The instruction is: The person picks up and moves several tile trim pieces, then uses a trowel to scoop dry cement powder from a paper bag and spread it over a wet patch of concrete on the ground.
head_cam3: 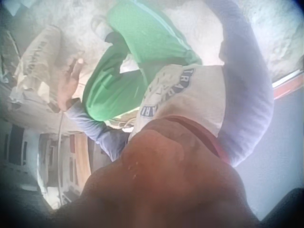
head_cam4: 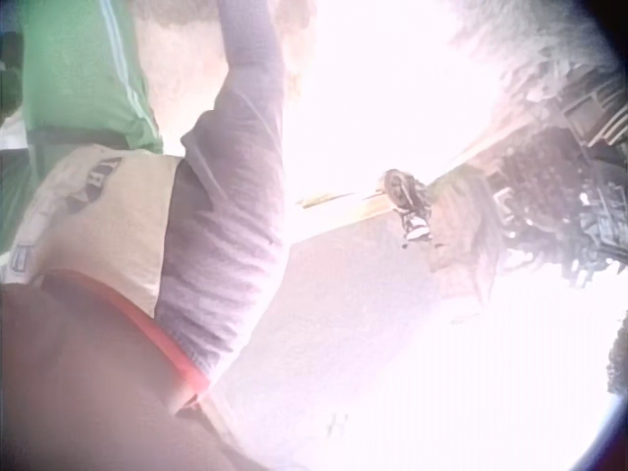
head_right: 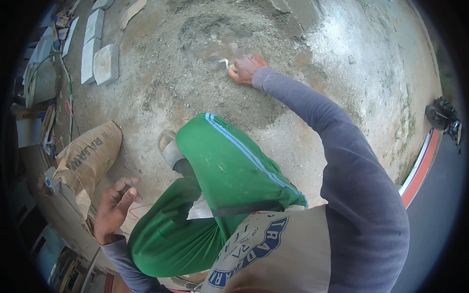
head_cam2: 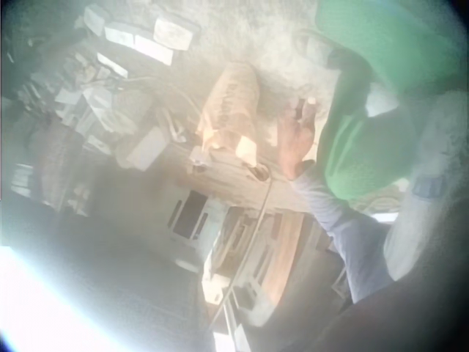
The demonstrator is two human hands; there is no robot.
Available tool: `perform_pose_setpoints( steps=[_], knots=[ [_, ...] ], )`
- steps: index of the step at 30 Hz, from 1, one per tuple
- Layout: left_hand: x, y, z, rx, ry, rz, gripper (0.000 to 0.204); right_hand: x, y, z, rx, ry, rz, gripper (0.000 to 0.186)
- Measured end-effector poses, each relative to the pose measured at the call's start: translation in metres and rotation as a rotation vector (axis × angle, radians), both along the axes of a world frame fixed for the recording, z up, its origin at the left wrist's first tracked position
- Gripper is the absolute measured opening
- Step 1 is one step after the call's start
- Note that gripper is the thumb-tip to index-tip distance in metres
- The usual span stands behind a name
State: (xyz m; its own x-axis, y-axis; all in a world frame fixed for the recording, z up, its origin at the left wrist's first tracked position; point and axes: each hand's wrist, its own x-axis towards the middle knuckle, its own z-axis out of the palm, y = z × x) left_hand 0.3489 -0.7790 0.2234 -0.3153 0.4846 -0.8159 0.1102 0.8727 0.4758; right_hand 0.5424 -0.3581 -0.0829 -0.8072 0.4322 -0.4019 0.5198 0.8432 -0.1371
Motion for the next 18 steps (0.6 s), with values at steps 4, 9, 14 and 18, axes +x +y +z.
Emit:
perform_pose_setpoints(
  steps=[4, 9, 14, 18],
  knots=[
    [0.001, -0.002, 0.002, -0.026, -0.016, -0.002, 0.037, 0.049, 0.022, 0.034, 0.012, 0.042, 0.103, 0.057],
    [0.0, 0.011, -0.002, 0.02, -0.014, -0.032, 0.034, 0.066, 0.06, 0.013, 0.158, -0.052, 0.02, 0.063],
    [-0.005, 0.007, -0.006, 0.017, 0.02, -0.083, 0.034, 0.12, 0.041, 0.03, 0.048, -0.043, 0.034, 0.059],
    [-0.005, -0.003, -0.009, -0.013, 0.005, -0.04, 0.035, 0.158, 0.03, 0.074, 0.098, 0.123, -0.191, 0.046]
  ],
)
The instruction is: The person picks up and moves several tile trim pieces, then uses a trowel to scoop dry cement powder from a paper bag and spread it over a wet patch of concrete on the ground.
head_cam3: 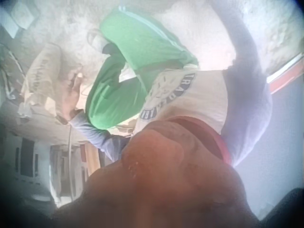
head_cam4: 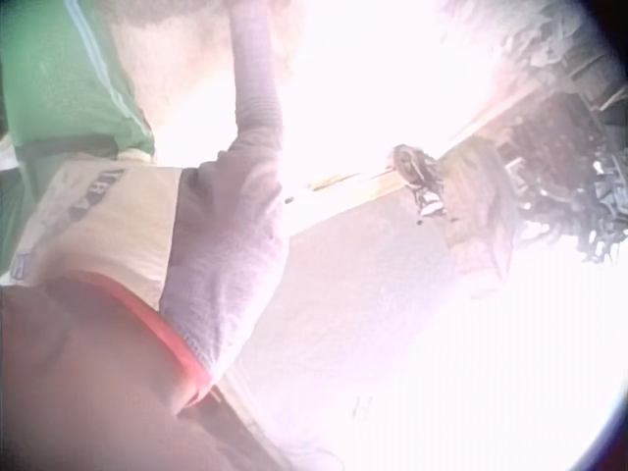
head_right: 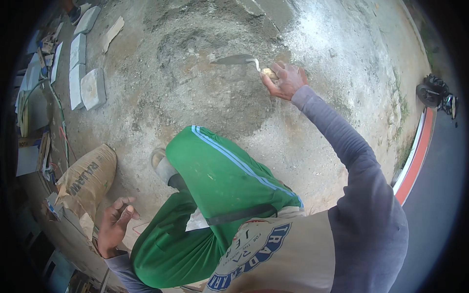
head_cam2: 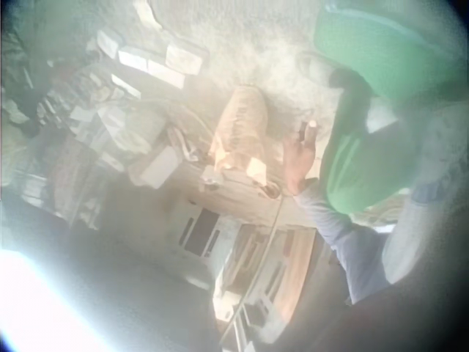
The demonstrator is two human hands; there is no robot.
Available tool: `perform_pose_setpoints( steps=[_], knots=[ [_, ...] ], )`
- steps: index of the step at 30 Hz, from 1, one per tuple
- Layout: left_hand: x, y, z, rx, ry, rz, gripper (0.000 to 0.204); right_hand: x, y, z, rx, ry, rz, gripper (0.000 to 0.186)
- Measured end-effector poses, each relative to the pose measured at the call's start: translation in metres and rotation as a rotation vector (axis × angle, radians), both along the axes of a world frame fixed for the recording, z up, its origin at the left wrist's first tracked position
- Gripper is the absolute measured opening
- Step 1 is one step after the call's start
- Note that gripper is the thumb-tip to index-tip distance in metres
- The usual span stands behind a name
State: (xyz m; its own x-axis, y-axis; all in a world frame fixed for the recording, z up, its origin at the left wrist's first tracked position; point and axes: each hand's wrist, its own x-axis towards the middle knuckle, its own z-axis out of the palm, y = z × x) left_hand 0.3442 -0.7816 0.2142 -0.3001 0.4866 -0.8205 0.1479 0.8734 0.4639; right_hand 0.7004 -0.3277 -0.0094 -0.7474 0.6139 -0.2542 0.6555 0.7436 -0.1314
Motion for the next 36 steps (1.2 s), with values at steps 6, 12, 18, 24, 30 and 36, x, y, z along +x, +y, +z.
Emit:
perform_pose_setpoints(
  steps=[6, 12, 18, 24, 30, 36],
  knots=[
    [0.006, 0.021, 0.0, -0.008, -0.003, -0.076, 0.038, 0.052, -0.027, -0.043, 0.27, 0.686, -0.756, 0.042],
    [0.012, 0.021, -0.002, 0.085, 0.146, -0.239, 0.035, 0.123, -0.078, -0.155, -0.013, -0.163, -0.738, 0.056],
    [0.01, 0.05, 0.012, 0.203, 0.202, -0.379, 0.031, 0.112, -0.117, 0.025, -0.084, -0.176, -0.68, 0.055],
    [-0.02, 0.059, 0.001, 0.344, 0.133, -0.616, 0.033, 0.099, -0.127, 0.027, -0.189, -0.395, -0.673, 0.018],
    [-0.058, 0.026, -0.099, 0.038, -0.024, -0.688, 0.042, 0.087, -0.126, -0.002, -0.178, -0.49, -0.678, 0.04],
    [-0.046, -0.06, -0.154, -0.275, 0.013, -0.389, 0.047, 0.058, -0.103, 0.024, -0.339, -0.444, -0.583, 0.036]
  ],
)
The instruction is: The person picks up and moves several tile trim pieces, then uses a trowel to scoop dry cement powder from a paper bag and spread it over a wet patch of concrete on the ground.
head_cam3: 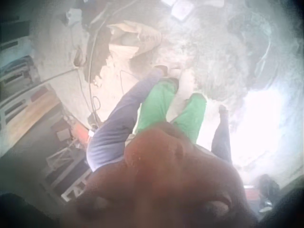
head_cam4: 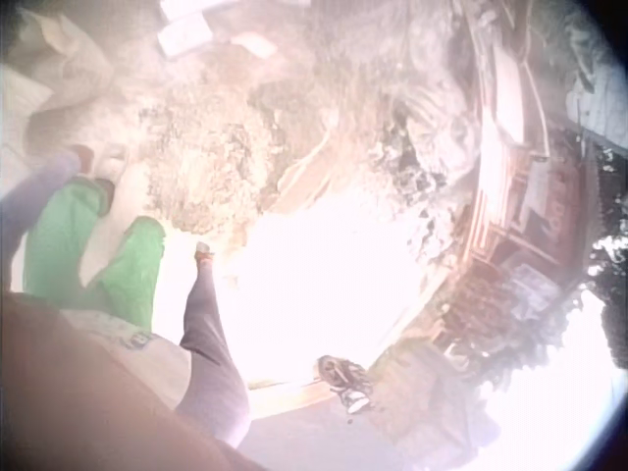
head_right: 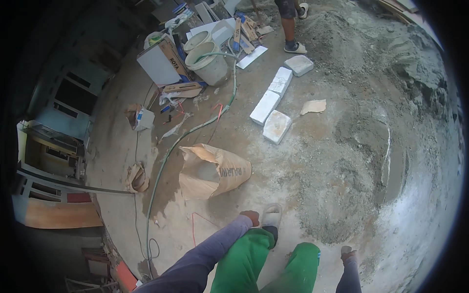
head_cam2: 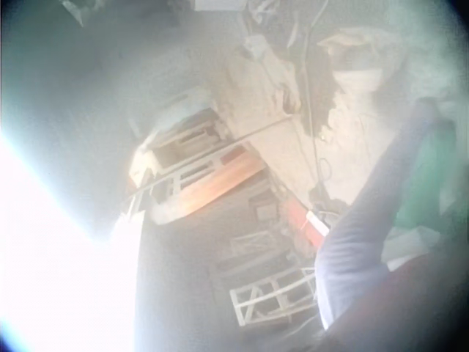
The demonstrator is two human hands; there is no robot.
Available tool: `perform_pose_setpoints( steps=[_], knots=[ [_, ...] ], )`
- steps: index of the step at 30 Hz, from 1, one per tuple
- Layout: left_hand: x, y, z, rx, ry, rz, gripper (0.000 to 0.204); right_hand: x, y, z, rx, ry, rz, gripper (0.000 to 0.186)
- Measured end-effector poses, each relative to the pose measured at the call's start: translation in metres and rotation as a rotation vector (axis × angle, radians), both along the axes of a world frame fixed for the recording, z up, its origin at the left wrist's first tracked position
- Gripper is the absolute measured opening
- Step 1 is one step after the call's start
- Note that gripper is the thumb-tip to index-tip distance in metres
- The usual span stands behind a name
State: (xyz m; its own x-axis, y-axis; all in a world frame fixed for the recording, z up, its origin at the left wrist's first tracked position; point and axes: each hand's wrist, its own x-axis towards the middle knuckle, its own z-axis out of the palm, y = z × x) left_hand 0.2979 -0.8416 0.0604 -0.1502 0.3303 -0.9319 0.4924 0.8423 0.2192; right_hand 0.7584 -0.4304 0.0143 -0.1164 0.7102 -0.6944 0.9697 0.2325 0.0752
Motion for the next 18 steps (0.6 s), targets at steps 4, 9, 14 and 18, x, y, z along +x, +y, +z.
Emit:
perform_pose_setpoints(
  steps=[4, 9, 14, 18],
  knots=[
    [0.045, -0.054, 0.099, -0.065, -0.135, 0.297, 0.064, -0.089, -0.052, 0.098, 0.073, 0.314, 0.198, 0.036],
    [0.183, -0.099, 0.237, 0.098, 0.111, 0.671, 0.085, -0.173, -0.148, 0.368, -0.031, 0.293, 0.2, 0.053],
    [0.298, -0.149, 0.361, 0.234, 0.081, 0.682, 0.083, -0.12, -0.186, 0.434, -0.159, 0.32, 0.273, 0.052],
    [0.383, -0.202, 0.425, 0.443, -0.037, 1.117, 0.064, -0.039, -0.194, 0.457, -0.123, 0.129, 0.353, 0.055]
  ],
)
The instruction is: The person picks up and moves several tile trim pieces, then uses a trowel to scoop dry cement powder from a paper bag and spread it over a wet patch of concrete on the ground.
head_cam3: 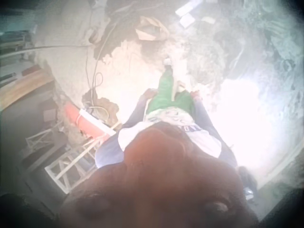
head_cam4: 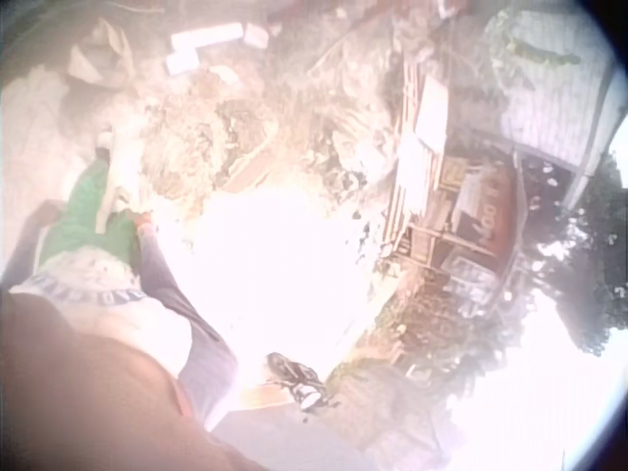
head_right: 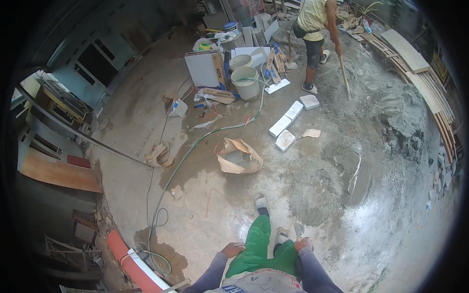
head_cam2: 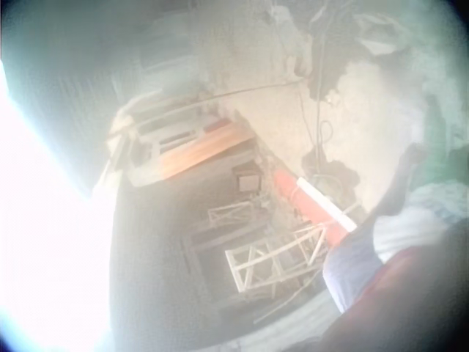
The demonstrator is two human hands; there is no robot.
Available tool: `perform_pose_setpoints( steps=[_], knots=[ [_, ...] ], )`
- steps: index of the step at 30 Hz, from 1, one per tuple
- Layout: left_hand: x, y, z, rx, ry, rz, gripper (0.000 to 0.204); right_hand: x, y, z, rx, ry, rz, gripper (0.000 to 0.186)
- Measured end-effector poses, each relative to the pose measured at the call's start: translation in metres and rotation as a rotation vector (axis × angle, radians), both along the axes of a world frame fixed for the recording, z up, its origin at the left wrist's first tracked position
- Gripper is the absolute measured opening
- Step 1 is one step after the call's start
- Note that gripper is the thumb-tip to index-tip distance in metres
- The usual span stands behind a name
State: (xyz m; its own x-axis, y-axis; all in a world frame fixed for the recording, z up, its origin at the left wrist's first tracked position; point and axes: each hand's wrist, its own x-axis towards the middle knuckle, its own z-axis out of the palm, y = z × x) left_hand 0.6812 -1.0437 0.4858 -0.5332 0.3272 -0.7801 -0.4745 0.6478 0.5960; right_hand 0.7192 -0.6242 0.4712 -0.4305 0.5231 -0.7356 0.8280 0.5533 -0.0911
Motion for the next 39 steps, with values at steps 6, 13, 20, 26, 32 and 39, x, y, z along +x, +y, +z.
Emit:
perform_pose_setpoints(
  steps=[6, 13, 20, 26, 32, 39],
  knots=[
    [0.137, -0.073, -0.006, -0.158, 0.196, 0.506, 0.045, 0.148, 0.065, -0.042, 0.0, -0.137, -0.084, 0.045],
    [0.225, -0.2, -0.043, -0.495, 0.165, 0.304, 0.048, 0.157, 0.034, -0.003, -0.128, -0.211, -0.027, 0.046],
    [0.193, -0.282, 0.006, -0.222, 0.001, 1.028, 0.049, -0.02, -0.087, 0.052, -0.131, -0.024, 0.246, 0.043],
    [0.356, -0.339, -0.074, -0.052, 0.328, 1.587, 0.032, -0.123, -0.254, 0.094, -0.17, -0.035, 0.555, 0.041],
    [0.364, -0.317, -0.082, 0.465, 0.083, 2.329, 0.022, -0.21, -0.371, 0.109, -0.128, -0.009, 0.753, 0.04],
    [0.391, -0.186, -0.081, -0.07, -0.249, 2.162, 0.014, -0.246, -0.534, 0.091, -0.165, -0.13, 0.924, 0.039]
  ],
)
